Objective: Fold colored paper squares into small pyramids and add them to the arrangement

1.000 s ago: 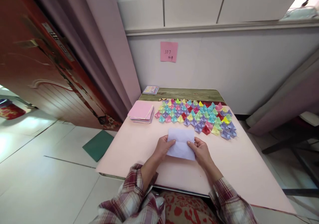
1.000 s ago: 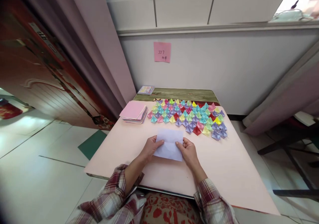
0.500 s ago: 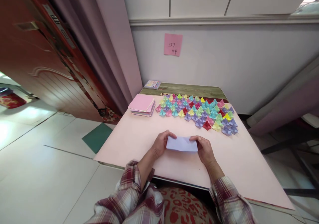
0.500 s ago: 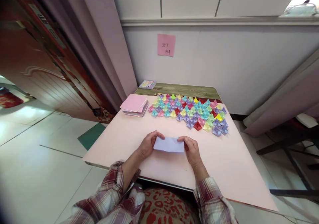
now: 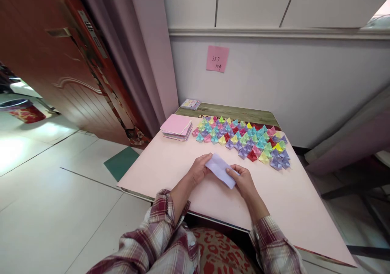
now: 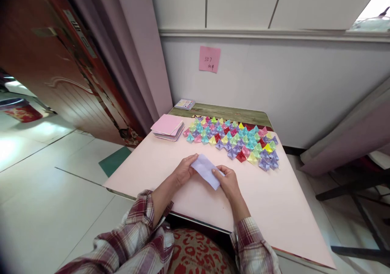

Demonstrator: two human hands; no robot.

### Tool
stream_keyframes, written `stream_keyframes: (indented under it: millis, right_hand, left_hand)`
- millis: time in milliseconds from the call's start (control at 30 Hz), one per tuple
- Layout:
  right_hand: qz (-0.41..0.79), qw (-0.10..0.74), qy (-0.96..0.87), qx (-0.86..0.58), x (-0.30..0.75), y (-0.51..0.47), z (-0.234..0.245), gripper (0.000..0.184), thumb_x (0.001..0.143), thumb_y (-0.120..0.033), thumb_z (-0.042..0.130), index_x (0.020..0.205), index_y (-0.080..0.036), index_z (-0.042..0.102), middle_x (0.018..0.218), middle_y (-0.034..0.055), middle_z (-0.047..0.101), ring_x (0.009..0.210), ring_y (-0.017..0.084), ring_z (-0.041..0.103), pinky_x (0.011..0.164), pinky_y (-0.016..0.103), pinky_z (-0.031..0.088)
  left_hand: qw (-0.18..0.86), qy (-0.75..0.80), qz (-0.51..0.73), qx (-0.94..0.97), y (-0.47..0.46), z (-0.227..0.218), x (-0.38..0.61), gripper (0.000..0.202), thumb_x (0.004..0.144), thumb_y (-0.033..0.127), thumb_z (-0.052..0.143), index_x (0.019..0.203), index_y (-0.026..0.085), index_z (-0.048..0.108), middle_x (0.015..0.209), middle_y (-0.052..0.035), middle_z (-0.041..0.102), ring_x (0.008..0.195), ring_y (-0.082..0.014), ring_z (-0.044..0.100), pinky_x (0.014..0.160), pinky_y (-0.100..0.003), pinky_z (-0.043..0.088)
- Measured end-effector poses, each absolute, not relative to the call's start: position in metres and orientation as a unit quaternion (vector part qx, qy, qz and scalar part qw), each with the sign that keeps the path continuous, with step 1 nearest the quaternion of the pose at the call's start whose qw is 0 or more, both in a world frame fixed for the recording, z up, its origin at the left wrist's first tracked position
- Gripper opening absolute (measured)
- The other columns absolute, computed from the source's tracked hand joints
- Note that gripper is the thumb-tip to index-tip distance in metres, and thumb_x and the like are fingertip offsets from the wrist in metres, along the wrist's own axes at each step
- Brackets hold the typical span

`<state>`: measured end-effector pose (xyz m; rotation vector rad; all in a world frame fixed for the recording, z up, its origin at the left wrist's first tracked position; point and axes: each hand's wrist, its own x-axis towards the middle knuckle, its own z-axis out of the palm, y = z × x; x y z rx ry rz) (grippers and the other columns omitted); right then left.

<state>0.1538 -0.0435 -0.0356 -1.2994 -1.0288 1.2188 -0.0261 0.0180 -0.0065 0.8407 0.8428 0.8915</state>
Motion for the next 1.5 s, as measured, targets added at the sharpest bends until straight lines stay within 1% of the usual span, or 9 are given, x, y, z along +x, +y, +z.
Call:
stream_keyframes:
  millis: [100,167,267,467,600,867,1167,1367,1500]
  right_hand:
    - [0.474,0.557,-0.404,-0.55,0.153,-0.044,-0.039,0.043,0.074,-0.058,0.069,0.089,-0.018,0.07,0.078,0.0036,0.073,0.062,0.018,0.062,0.056,0.028,0.047]
    - [0.463,0.568,-0.401,-0.55,0.152,-0.045,-0.039,0.043,0.073,-0.057,0.071,0.09,-0.018,0.07,0.08,0.0037,0.074,0.065,0.019,0.063,0.059,0.028,0.049]
    - [0.466,0.57,-0.406,-0.541,0.152,-0.048,-0.037,0.04,0.072,-0.055,0.073,0.089,-0.019,0.071,0.08,0.0037,0.074,0.066,0.02,0.064,0.059,0.029,0.05]
    - [0.497,0.581,-0.391,-0.513,0.156,-0.05,-0.037,0.046,0.082,-0.062,0.058,0.094,-0.019,0.071,0.083,0.0061,0.074,0.07,0.021,0.067,0.06,0.03,0.052]
    - [0.514,0.577,-0.386,-0.504,0.155,-0.049,-0.041,0.044,0.072,-0.054,0.073,0.1,-0.02,0.069,0.076,0.0034,0.073,0.062,0.019,0.066,0.055,0.029,0.052]
    - [0.453,0.573,-0.441,-0.521,0.152,-0.051,-0.046,0.033,0.075,-0.042,0.072,0.102,-0.023,0.073,0.089,0.0042,0.075,0.075,0.022,0.068,0.067,0.034,0.054]
    - [0.387,0.531,-0.543,-0.522,0.155,-0.055,-0.032,0.022,0.08,-0.028,0.059,0.088,-0.026,0.079,0.087,0.0036,0.072,0.079,0.022,0.062,0.07,0.031,0.047]
    - [0.411,0.541,-0.523,-0.514,0.156,-0.056,-0.036,0.03,0.085,-0.037,0.055,0.103,-0.023,0.074,0.091,0.0045,0.073,0.082,0.022,0.064,0.072,0.032,0.049]
    - [0.49,0.585,-0.413,-0.497,0.155,-0.055,-0.039,0.04,0.088,-0.048,0.054,0.114,-0.021,0.068,0.095,0.0062,0.073,0.081,0.022,0.065,0.066,0.031,0.051]
  left_hand:
    - [0.784,0.35,0.397,0.324,0.011,-0.009,-0.014,0.056,0.075,0.06,0.066,0.103,0.011,0.067,0.1,-0.0166,0.072,0.09,-0.0253,0.069,0.081,-0.038,0.054]
    - [0.784,0.361,0.389,0.321,0.006,-0.015,-0.007,0.052,0.069,0.051,0.076,0.101,0.011,0.068,0.099,-0.017,0.073,0.088,-0.0267,0.07,0.08,-0.04,0.055]
    - [0.755,0.403,0.395,0.336,0.001,-0.022,0.001,0.045,0.062,0.033,0.084,0.097,0.01,0.068,0.095,-0.0154,0.074,0.08,-0.026,0.07,0.072,-0.039,0.056]
    - [0.743,0.426,0.392,0.336,-0.001,-0.022,-0.001,0.034,0.064,0.026,0.08,0.093,0.011,0.071,0.087,-0.0117,0.074,0.074,-0.0222,0.069,0.069,-0.034,0.054]
    - [0.754,0.419,0.357,0.359,-0.003,-0.018,-0.003,0.032,0.058,0.024,0.082,0.085,0.009,0.073,0.083,-0.0117,0.074,0.068,-0.0205,0.066,0.064,-0.03,0.051]
    - [0.751,0.436,0.348,0.352,0.001,-0.021,-0.004,0.036,0.065,0.045,0.077,0.077,0.012,0.068,0.065,-0.0054,0.068,0.056,-0.0159,0.061,0.056,-0.027,0.048]
    - [0.759,0.439,0.349,0.33,0.003,-0.024,-0.004,0.058,0.07,0.069,0.062,0.078,0.012,0.069,0.064,-0.01,0.069,0.058,-0.0209,0.066,0.055,-0.03,0.05]
    - [0.764,0.395,0.402,0.315,-0.003,-0.024,-0.005,0.042,0.05,0.027,0.089,0.084,0.009,0.071,0.08,-0.0107,0.074,0.065,-0.0194,0.066,0.062,-0.03,0.053]
    - [0.749,0.383,0.468,0.271,-0.003,-0.023,-0.005,0.039,0.06,0.028,0.085,0.092,0.012,0.069,0.096,-0.0122,0.074,0.084,-0.0226,0.069,0.077,-0.035,0.056]
